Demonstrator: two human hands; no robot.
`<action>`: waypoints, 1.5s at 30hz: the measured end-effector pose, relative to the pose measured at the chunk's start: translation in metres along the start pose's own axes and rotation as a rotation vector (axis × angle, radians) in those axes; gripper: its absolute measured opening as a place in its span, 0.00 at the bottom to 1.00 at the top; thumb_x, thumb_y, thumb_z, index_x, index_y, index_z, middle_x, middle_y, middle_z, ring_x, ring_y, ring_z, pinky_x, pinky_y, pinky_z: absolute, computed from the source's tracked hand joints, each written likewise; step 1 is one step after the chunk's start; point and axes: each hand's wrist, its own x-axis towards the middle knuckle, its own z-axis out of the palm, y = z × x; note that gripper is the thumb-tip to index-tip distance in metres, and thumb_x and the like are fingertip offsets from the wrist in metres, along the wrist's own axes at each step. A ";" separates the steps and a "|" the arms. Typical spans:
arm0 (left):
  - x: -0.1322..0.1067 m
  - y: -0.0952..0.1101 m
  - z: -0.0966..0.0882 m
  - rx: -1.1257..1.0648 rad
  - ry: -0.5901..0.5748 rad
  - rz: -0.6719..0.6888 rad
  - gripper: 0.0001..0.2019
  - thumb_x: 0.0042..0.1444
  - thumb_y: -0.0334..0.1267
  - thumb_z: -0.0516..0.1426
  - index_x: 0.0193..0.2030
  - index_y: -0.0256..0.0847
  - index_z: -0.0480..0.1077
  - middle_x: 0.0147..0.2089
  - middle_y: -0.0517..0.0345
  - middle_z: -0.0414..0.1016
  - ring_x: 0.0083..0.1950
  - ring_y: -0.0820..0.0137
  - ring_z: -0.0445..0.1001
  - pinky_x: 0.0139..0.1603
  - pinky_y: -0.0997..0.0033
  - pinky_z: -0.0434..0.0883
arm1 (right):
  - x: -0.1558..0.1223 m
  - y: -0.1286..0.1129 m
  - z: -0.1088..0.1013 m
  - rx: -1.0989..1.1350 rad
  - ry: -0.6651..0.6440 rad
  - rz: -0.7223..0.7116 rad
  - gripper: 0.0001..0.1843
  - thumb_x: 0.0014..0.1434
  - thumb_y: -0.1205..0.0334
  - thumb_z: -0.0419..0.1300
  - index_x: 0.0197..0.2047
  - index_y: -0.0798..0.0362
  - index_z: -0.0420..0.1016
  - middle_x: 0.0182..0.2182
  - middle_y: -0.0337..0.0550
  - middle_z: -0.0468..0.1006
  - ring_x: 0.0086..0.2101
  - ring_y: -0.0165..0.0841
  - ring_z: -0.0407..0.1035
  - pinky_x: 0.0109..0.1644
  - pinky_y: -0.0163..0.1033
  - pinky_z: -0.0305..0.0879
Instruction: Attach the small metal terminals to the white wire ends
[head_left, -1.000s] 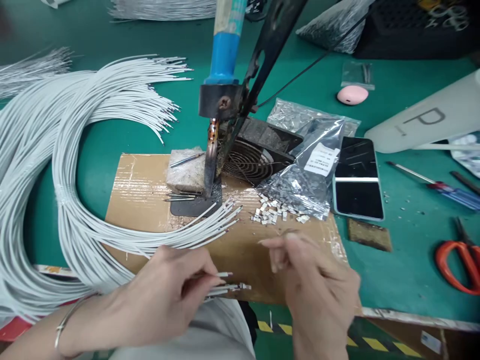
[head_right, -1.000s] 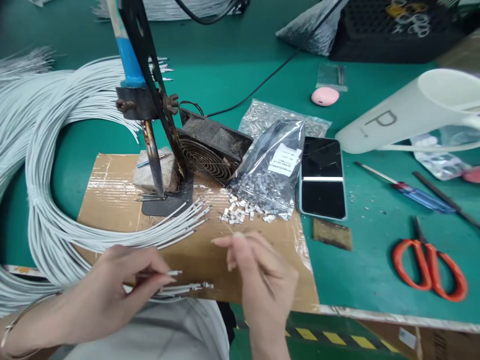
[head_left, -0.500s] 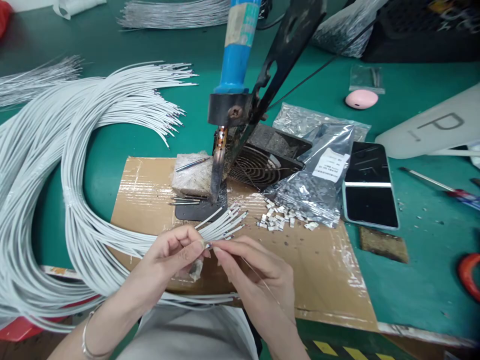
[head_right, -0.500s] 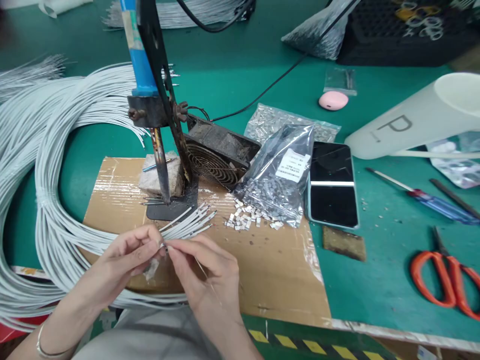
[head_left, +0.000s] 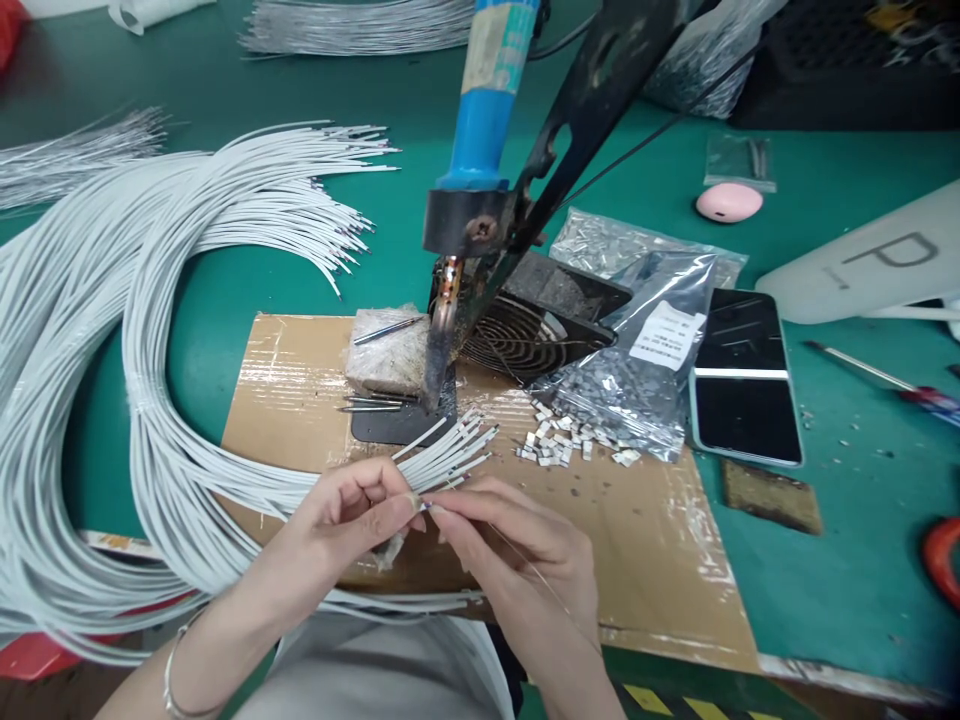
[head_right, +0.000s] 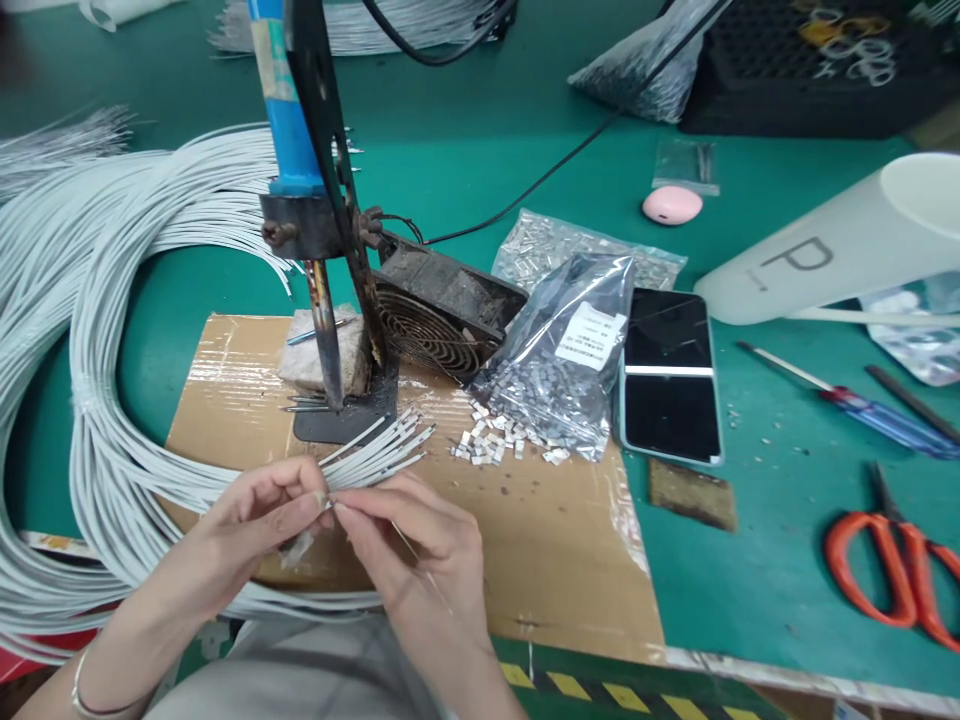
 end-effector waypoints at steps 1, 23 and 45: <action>-0.001 0.000 0.000 0.001 -0.005 0.000 0.16 0.64 0.49 0.64 0.31 0.39 0.73 0.28 0.63 0.66 0.30 0.73 0.58 0.32 0.72 0.54 | 0.000 0.000 -0.001 0.002 -0.008 -0.011 0.17 0.63 0.70 0.67 0.46 0.36 0.88 0.31 0.34 0.84 0.30 0.25 0.75 0.32 0.27 0.71; -0.008 0.011 0.002 0.558 -0.064 0.163 0.11 0.69 0.39 0.57 0.35 0.40 0.76 0.32 0.58 0.71 0.33 0.69 0.66 0.34 0.68 0.60 | 0.027 -0.034 -0.040 -0.573 -0.509 -0.454 0.09 0.68 0.73 0.59 0.42 0.58 0.83 0.31 0.45 0.82 0.30 0.33 0.73 0.33 0.38 0.73; -0.009 -0.013 0.011 0.542 0.266 0.301 0.11 0.68 0.42 0.59 0.35 0.41 0.74 0.26 0.61 0.69 0.26 0.72 0.61 0.26 0.71 0.59 | 0.005 -0.008 -0.008 0.082 -0.057 0.094 0.13 0.61 0.70 0.68 0.40 0.40 0.89 0.26 0.36 0.79 0.23 0.25 0.68 0.23 0.28 0.63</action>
